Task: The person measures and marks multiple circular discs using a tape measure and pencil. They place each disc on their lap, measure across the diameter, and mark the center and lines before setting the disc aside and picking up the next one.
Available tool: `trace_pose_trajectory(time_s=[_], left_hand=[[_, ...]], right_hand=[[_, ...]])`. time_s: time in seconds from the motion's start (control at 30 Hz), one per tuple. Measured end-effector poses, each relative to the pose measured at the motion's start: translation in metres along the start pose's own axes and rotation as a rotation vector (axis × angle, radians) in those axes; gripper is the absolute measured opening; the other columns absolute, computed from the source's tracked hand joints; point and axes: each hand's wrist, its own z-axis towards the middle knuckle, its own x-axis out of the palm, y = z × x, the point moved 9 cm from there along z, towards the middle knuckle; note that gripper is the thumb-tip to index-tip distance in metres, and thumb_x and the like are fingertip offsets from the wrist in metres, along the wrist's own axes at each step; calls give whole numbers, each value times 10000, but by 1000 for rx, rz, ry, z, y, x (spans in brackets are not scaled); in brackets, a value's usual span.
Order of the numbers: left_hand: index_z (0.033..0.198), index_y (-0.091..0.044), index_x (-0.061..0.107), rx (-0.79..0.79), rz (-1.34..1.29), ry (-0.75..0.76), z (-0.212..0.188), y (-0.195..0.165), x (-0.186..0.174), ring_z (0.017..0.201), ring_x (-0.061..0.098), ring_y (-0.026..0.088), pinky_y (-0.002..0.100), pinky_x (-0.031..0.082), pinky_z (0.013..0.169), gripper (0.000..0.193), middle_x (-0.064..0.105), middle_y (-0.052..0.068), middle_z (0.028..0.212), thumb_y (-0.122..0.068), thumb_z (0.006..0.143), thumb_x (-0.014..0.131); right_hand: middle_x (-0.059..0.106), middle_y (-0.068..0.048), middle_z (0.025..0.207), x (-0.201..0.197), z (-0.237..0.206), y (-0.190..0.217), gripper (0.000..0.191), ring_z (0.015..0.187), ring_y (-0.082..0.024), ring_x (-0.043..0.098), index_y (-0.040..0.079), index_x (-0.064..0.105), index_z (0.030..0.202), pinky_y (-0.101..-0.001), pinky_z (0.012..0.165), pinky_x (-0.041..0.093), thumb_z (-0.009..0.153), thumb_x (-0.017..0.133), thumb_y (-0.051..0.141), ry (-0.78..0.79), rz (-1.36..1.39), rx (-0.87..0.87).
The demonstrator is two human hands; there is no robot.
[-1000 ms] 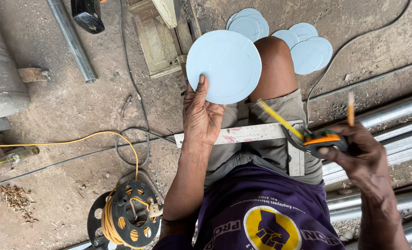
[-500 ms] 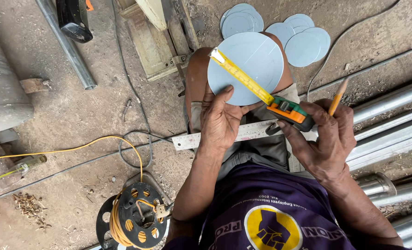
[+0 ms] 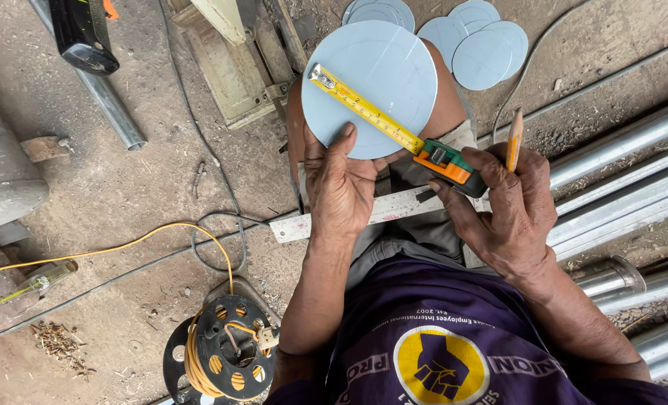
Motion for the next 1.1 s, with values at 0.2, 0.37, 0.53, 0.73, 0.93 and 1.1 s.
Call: trace_pose_trajectory(time_s=[0.2, 0.37, 0.53, 0.73, 0.93, 1.1], left_hand=[[1494, -130, 477, 61, 42, -23, 0, -7, 0, 1188, 688, 331, 546, 637, 900, 440, 615, 166, 1377, -59, 1081, 610], [1452, -115, 500, 52, 34, -76, -1, -8, -3, 1189, 694, 275, 533, 655, 965, 401, 623, 137, 1333, -57, 1077, 630], [1459, -141, 504, 103, 96, -76, 0, -14, 1, 1121, 703, 253, 510, 653, 906, 457, 630, 119, 1282, -89, 1037, 669], [1387, -101, 523, 87, 184, -136, 2, -12, -9, 1096, 720, 228, 414, 653, 921, 415, 649, 123, 1246, -126, 1006, 685], [1359, -77, 576, 170, 286, -104, 2, -7, -12, 1112, 663, 159, 359, 617, 978, 359, 658, 78, 1191, -128, 1034, 721], [1374, -70, 561, 162, 274, -96, 1, -9, -6, 1122, 671, 174, 376, 611, 977, 388, 663, 84, 1211, -131, 1021, 710]], right_hand=[[579, -188, 1193, 0, 2, -3, 554, 1058, -282, 589, -42, 611, 1301, -340, 747, 527, 884, 956, 78, 4, 12, -12], [582, -191, 1186, 0, 1, -3, 572, 1070, -298, 590, -51, 598, 1313, -365, 783, 531, 875, 946, 69, 10, 8, -41], [616, -189, 1214, 3, -3, -3, 561, 1084, -319, 591, -62, 584, 1300, -383, 798, 531, 877, 933, 57, 16, -6, -77], [593, -202, 1200, 3, -2, -5, 532, 1083, -317, 584, -50, 594, 1307, -386, 795, 526, 885, 906, 38, 1, -1, -28], [590, -207, 1139, -1, 4, -2, 527, 1012, -314, 577, -53, 612, 1272, -390, 770, 512, 847, 910, 39, -8, -18, -20], [601, -199, 1173, 0, 5, 1, 552, 1061, -316, 585, -47, 599, 1292, -406, 823, 524, 858, 920, 68, -9, -14, -44]])
